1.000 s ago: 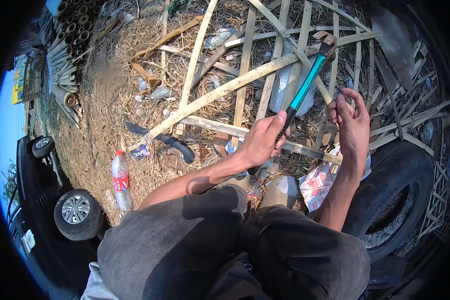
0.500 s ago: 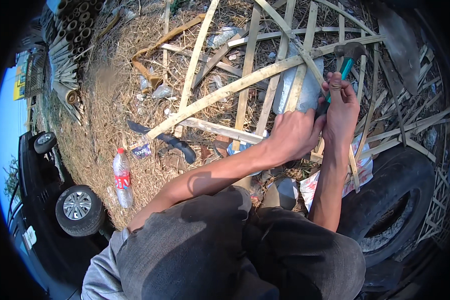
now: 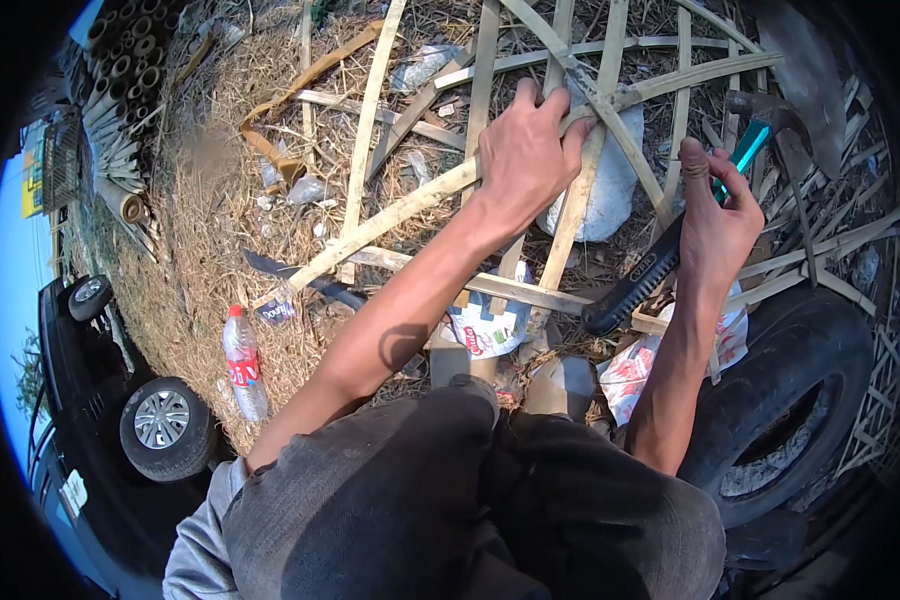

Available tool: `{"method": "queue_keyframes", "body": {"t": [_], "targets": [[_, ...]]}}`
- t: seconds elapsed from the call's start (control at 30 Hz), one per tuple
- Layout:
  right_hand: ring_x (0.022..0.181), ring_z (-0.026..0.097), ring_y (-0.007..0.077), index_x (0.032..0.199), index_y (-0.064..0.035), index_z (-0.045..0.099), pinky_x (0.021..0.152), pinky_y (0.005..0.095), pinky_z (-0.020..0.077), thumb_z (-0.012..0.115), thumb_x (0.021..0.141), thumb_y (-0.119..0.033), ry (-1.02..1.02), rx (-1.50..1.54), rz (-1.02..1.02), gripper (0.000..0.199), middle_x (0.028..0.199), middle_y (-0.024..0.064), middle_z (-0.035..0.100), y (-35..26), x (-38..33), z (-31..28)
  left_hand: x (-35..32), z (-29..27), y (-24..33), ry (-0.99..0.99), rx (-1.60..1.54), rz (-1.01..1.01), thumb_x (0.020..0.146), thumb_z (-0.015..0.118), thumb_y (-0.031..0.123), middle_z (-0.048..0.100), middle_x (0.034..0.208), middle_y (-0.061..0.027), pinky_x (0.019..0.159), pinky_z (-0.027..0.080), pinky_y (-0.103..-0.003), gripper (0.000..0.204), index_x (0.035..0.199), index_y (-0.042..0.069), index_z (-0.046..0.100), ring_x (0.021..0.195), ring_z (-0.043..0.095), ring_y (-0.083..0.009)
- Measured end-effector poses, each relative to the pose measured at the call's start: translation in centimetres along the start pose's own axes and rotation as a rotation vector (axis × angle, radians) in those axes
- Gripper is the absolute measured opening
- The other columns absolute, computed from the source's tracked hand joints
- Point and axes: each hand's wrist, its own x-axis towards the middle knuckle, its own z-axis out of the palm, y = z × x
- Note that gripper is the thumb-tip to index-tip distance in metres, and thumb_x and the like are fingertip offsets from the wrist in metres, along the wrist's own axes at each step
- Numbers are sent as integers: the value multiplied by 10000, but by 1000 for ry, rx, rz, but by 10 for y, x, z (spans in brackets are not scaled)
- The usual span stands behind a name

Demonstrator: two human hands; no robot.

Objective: The person secures a wooden lattice structure by driving nails into bamboo or wood strips with a hammer.

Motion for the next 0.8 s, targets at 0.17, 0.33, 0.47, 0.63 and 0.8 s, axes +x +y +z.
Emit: {"method": "queue_keyframes", "body": {"t": [0.17,0.33,0.47,0.63,0.8], "targets": [[743,500,158,916,-57,819,663,310,429,917,747,-316,-48,-154,-225,325,892,64,564,-6,6,22,-7,1,-2,34,-25,-55,889,736,350,610,937,-193,679,510,-492,365,946,-6,678,792,655,-388],[762,542,228,904,-62,816,686,366,446,892,754,-410,-134,-225,-229,387,862,89,586,5,26,50,7,6,-4,67,-111,-138,807,778,422,625,878,-209,794,497,-476,491,778,-55,663,881,626,-383],[762,545,238,899,-59,814,684,375,445,899,731,-451,-179,-176,-244,435,849,106,569,19,26,66,11,11,-7,46,-128,-203,758,808,440,648,880,-248,783,507,-485,522,761,-62,666,850,651,-407],[739,533,235,873,-45,808,678,384,438,917,717,-449,-127,-217,-194,446,820,82,510,21,31,71,9,11,-9,51,-133,-208,748,819,426,669,914,-264,804,515,-487,512,823,-59,674,872,670,-423],[771,551,238,872,-53,810,698,393,448,918,721,-409,-102,-225,-202,402,841,84,521,15,27,74,9,14,-8,146,-185,-145,744,840,359,648,957,-208,849,489,-460,485,943,-22,617,966,616,-383]]}}
